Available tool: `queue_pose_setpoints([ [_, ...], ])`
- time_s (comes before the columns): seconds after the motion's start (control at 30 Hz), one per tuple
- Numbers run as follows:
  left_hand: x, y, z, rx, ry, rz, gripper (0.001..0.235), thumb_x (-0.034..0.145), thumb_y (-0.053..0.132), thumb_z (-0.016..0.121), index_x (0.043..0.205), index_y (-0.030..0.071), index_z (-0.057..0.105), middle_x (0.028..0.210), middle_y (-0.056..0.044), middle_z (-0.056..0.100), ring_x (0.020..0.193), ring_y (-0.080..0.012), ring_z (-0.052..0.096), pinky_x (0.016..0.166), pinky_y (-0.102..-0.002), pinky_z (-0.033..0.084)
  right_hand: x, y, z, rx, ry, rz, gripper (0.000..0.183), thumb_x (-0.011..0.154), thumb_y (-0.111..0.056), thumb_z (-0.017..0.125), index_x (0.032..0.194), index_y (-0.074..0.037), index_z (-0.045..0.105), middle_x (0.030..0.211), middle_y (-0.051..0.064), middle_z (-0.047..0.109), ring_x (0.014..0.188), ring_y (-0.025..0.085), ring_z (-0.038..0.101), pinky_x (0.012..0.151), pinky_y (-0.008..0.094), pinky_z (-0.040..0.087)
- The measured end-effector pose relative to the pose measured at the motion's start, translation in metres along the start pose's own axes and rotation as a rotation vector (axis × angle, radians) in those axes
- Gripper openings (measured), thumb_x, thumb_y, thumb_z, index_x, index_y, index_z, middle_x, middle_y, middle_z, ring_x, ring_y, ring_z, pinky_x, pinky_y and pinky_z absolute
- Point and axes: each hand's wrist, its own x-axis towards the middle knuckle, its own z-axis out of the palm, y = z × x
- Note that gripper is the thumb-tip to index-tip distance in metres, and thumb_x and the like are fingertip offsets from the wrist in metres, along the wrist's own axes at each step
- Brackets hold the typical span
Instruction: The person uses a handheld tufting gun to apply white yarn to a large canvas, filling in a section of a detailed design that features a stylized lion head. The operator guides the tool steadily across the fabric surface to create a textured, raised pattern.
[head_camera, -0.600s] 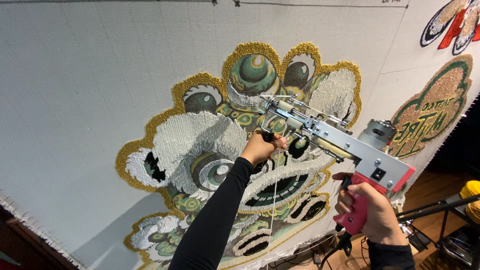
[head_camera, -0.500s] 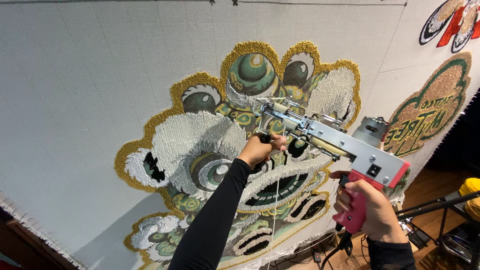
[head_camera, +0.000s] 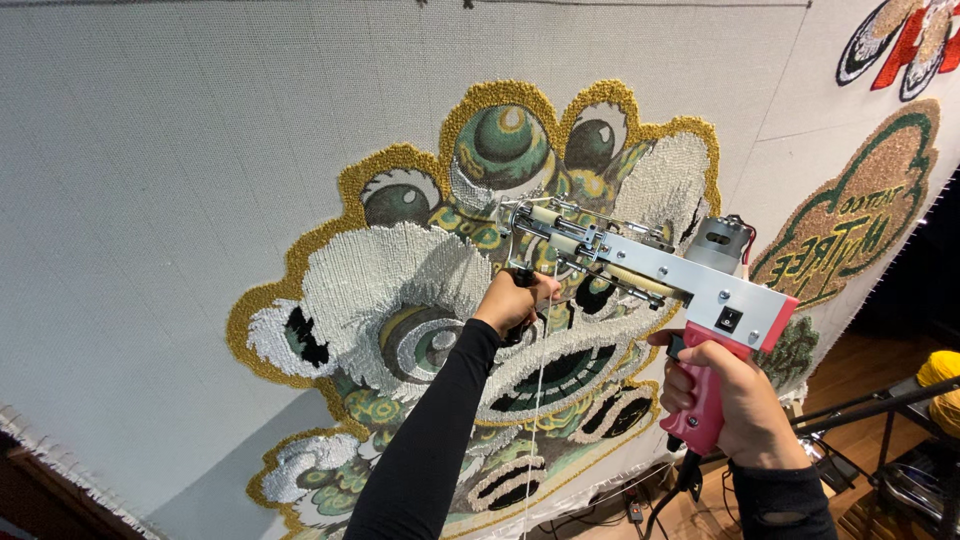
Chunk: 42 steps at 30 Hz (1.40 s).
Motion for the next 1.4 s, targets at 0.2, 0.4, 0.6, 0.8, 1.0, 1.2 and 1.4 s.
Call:
queue_pose_setpoints([
  [0.2, 0.003, 0.003, -0.006, 0.044, 0.024, 0.006, 0.02, 0.09, 0.019, 0.075, 0.087, -0.001, 0.079, 0.08, -0.006, 0.078, 0.045, -0.0106, 0.059, 0.044, -0.028, 0.047, 0.011, 0.002, 0.003, 0.028, -0.027, -0.009, 0.02, 0.089, -0.014, 0.059, 0.094, 0.002, 0.05, 0.066, 0.008, 0.048, 0.054, 0.02, 0.047, 0.05, 0.036, 0.041],
  [0.4, 0.007, 0.003, -0.008, 0.076, 0.043, -0.019, 0.02, 0.091, 0.018, 0.075, 0.086, -0.001, 0.079, 0.076, -0.006, 0.076, 0.047, -0.0104, 0.06, 0.042, -0.027, 0.045, 0.008, -0.007, 0.015, -0.016, 0.001, 0.003, 0.029, 0.088, -0.016, 0.057, 0.106, 0.005, 0.062, 0.066, 0.008, 0.048, 0.052, 0.02, 0.047, 0.049, 0.036, 0.042],
  [0.6, 0.017, -0.005, -0.015, 0.062, 0.02, 0.002, 0.018, 0.09, 0.016, 0.074, 0.09, -0.001, 0.079, 0.081, -0.006, 0.078, 0.051, -0.0089, 0.062, 0.043, -0.027, 0.047, 0.004, -0.015, 0.036, -0.084, -0.026, -0.04, 0.032, 0.085, -0.011, 0.058, 0.11, 0.007, 0.067, 0.064, 0.007, 0.048, 0.051, 0.018, 0.047, 0.048, 0.034, 0.041],
  [0.8, 0.027, -0.002, -0.025, 0.052, 0.006, 0.009, 0.031, 0.091, 0.03, 0.079, 0.095, 0.0, 0.079, 0.086, -0.004, 0.08, 0.044, -0.0073, 0.053, 0.043, -0.025, 0.046, 0.013, -0.013, 0.052, -0.134, -0.021, -0.079, 0.029, 0.086, -0.01, 0.059, 0.109, 0.006, 0.067, 0.064, 0.007, 0.051, 0.051, 0.018, 0.049, 0.047, 0.032, 0.042],
  [1.0, 0.035, 0.0, -0.045, 0.001, -0.015, -0.002, 0.031, 0.088, 0.035, 0.076, 0.103, 0.008, 0.08, 0.084, 0.0, 0.079, 0.041, -0.006, 0.05, 0.04, -0.023, 0.043, 0.019, 0.0, 0.07, -0.151, -0.036, -0.098, 0.027, 0.087, -0.011, 0.061, 0.109, 0.003, 0.068, 0.066, 0.006, 0.055, 0.053, 0.017, 0.053, 0.05, 0.031, 0.046],
  [1.2, 0.048, -0.014, -0.054, 0.053, 0.012, -0.015, 0.023, 0.09, 0.025, 0.077, 0.094, 0.003, 0.081, 0.082, -0.005, 0.078, 0.042, -0.0088, 0.054, 0.043, -0.028, 0.046, 0.027, 0.007, 0.075, -0.169, -0.012, -0.112, 0.027, 0.086, -0.011, 0.061, 0.107, 0.004, 0.068, 0.064, 0.006, 0.053, 0.051, 0.018, 0.052, 0.049, 0.033, 0.045],
  [1.4, 0.049, -0.007, -0.058, 0.15, 0.005, -0.047, 0.019, 0.086, 0.022, 0.078, 0.09, 0.003, 0.081, 0.084, -0.004, 0.08, 0.043, -0.0098, 0.056, 0.043, -0.028, 0.046, 0.03, 0.011, 0.078, -0.177, -0.012, -0.105, 0.028, 0.086, -0.01, 0.06, 0.108, 0.005, 0.068, 0.064, 0.007, 0.053, 0.051, 0.018, 0.052, 0.049, 0.033, 0.045],
])
